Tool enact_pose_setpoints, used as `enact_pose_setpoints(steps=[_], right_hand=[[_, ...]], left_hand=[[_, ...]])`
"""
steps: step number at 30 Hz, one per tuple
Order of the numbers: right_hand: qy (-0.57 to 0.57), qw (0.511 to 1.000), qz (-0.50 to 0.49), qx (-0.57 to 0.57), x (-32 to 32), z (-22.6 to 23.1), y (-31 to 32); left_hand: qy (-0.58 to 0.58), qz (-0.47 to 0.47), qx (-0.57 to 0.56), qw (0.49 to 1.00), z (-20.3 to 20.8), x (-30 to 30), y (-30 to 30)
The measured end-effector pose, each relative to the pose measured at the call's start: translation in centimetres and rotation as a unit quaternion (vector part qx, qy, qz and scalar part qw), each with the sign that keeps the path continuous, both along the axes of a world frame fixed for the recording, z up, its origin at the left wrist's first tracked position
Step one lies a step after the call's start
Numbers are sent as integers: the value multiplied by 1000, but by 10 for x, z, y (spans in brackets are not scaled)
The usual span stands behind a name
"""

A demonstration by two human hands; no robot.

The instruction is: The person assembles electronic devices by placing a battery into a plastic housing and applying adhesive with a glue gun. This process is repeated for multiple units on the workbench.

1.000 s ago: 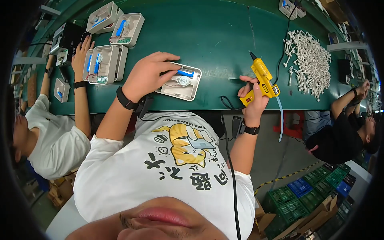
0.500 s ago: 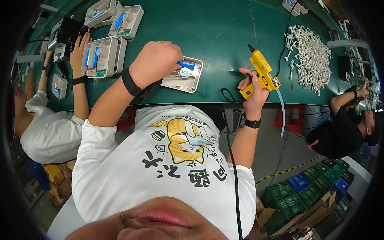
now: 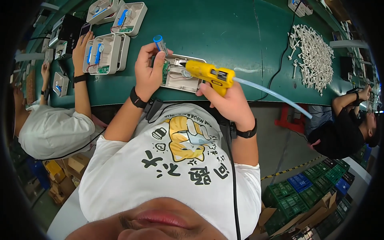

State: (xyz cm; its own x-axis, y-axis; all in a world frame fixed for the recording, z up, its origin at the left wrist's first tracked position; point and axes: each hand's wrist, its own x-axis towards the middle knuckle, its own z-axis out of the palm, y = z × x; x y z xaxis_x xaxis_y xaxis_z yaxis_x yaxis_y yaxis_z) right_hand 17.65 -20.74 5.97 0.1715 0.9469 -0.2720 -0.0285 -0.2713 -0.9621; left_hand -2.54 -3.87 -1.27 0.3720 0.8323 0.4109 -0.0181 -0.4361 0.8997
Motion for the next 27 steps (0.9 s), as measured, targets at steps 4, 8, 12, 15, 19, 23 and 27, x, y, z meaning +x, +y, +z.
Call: enact_pose_setpoints(steps=[4, 8, 12, 15, 19, 23, 27], right_hand=[[-97, 992, 43, -67, -6, 4, 21], [-157, 981, 56, -97, -14, 7, 32], [-204, 974, 43, -83, -18, 1, 33], [-192, 980, 37, -28, -18, 2, 32], [-104, 985, 45, -132, -14, 21, 29], [-63, 994, -24, -89, -6, 19, 12], [-59, 991, -75, -91, 8, 12, -9]], left_hand=[[-14, 0, -8, 1000, -9, -2, -6], [-2, -8, -24, 1000, -7, -1, -10], [-3, -22, -33, 999, -3, -1, -11], [-4, -27, -59, 998, -2, 0, -11], [47, -1, -27, 999, -4, -1, -9], [76, -4, 13, 997, 10, 0, -6], [107, -22, 71, 991, 12, 0, -2]])
